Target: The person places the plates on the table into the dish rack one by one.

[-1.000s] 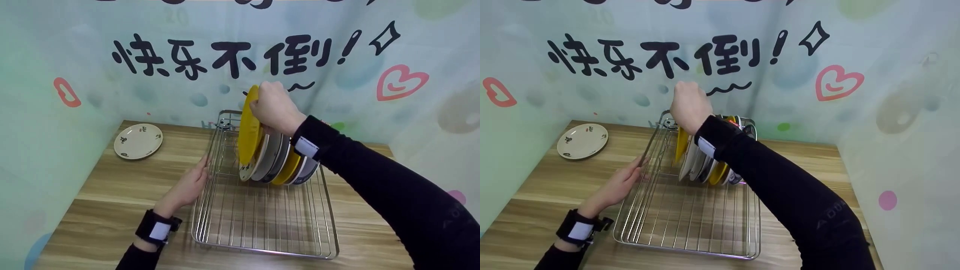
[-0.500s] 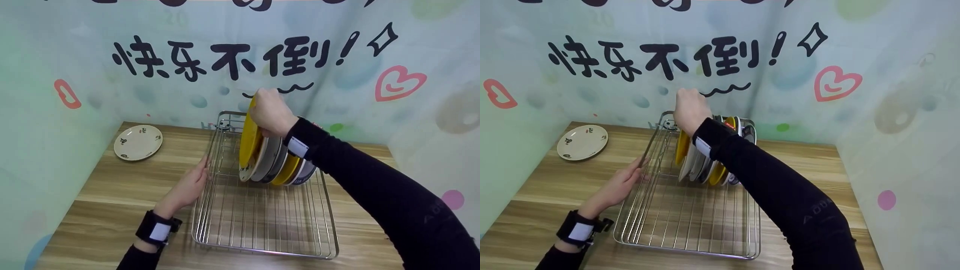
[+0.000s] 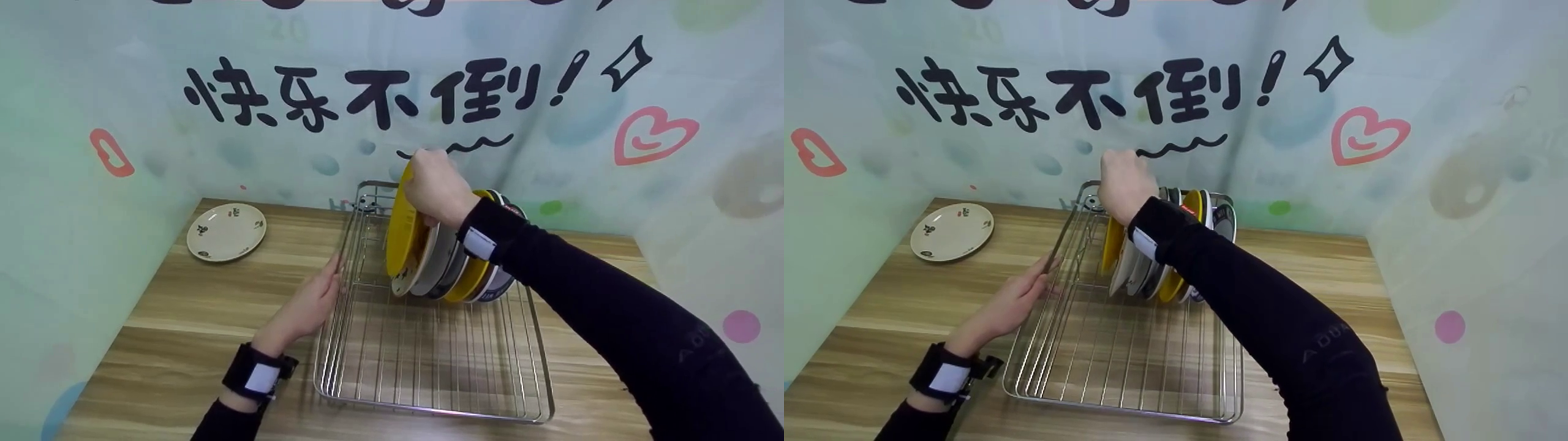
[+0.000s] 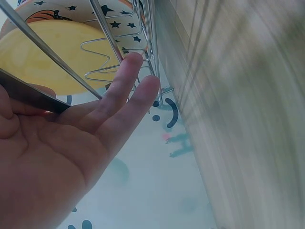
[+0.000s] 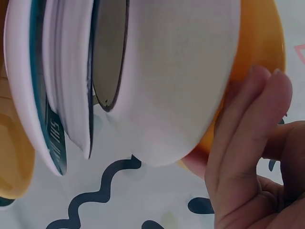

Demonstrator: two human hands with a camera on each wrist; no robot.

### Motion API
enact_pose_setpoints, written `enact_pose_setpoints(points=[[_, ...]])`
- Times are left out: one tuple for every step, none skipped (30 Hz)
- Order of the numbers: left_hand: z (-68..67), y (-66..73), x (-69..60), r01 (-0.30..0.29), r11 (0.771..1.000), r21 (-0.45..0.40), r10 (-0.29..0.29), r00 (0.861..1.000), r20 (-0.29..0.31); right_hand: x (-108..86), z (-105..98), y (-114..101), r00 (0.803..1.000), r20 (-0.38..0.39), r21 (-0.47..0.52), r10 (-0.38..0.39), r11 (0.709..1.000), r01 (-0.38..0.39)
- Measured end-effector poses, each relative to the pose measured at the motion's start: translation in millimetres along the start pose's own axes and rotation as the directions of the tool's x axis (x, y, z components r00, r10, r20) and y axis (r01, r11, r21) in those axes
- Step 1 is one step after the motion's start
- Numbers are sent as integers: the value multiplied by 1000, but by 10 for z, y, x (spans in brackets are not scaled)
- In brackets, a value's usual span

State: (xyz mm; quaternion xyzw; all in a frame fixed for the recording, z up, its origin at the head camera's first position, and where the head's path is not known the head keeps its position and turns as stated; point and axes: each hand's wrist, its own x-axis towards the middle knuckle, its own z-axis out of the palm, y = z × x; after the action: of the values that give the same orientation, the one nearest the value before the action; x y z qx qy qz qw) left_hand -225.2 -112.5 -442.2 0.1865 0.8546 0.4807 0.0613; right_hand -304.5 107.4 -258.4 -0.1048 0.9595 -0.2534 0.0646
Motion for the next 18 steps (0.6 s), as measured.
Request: enact_pose_setpoints(points=[[-3, -5, 7, -9, 1000, -4, 9, 1000, 1, 8, 7, 0, 1000, 1, -4, 0, 1000, 0], [-6, -10, 12, -15, 1000, -11, 15, 1000, 4, 15, 12, -2, 1000, 4, -7, 1, 1000, -1], [-9, -14, 17, -20, 1000, -20, 20, 1000, 8, 21, 19, -5, 1000, 4, -10, 5, 1000, -5], [-12, -19, 23, -26, 999, -29, 26, 1000, 11, 30, 27, -9, 1000, 5, -17, 7, 1000, -7], [-16, -23, 27, -28, 999, -30, 28, 1000, 11, 38, 33, -15, 1000, 6, -19, 12, 1000, -12], [-21, -25, 27, -27, 999, -33, 27, 1000, 11, 46, 40, -22, 1000, 7, -25, 15, 1000, -15], [-25, -25, 27, -28, 999, -35, 29, 1000, 11, 54, 49, -30, 1000, 7, -36, 15, 999, -15], [-30, -27, 27, -27, 999, -35, 28, 1000, 10, 63, 59, -38, 1000, 8, -48, 17, 999, -16], [-35, -28, 27, -26, 999, -34, 26, 1000, 9, 71, 72, -47, 1000, 11, -59, 17, 998, -16], [-40, -28, 27, -26, 999, -32, 26, 1000, 8, 78, 86, -55, 1000, 16, -70, 17, 997, -15], [-45, -27, 27, -23, 999, -30, 24, 1000, 8, 83, 98, -65, 999, 26, -75, 21, 997, -19], [-51, -23, 26, -19, 999, -29, 19, 1000, 8, 86, 112, -74, 999, 37, -77, 24, 997, -21], [-55, -20, 27, -13, 1000, -28, 14, 1000, 9, 90, 125, -82, 998, 48, -80, 28, 996, -24], [-58, -18, 30, -7, 1000, -24, 8, 1000, 11, 94, 137, -90, 998, 58, -81, 34, 996, -29], [-63, -15, 32, -1, 1000, -22, 1, 1000, 14, 98, 148, -97, 997, 70, -86, 36, 996, -30], [-67, -13, 36, 2, 1000, -22, -2, 1000, 16, 102, 159, -104, 996, 79, -86, 41, 996, -34], [-71, -12, 39, 6, 1000, -21, -6, 1000, 19, 109, 169, -109, 995, 85, -88, 45, 995, -38], [-74, -11, 43, 7, 1000, -21, -6, 1000, 21, 115, 182, -112, 995, 89, -94, 44, 995, -35]])
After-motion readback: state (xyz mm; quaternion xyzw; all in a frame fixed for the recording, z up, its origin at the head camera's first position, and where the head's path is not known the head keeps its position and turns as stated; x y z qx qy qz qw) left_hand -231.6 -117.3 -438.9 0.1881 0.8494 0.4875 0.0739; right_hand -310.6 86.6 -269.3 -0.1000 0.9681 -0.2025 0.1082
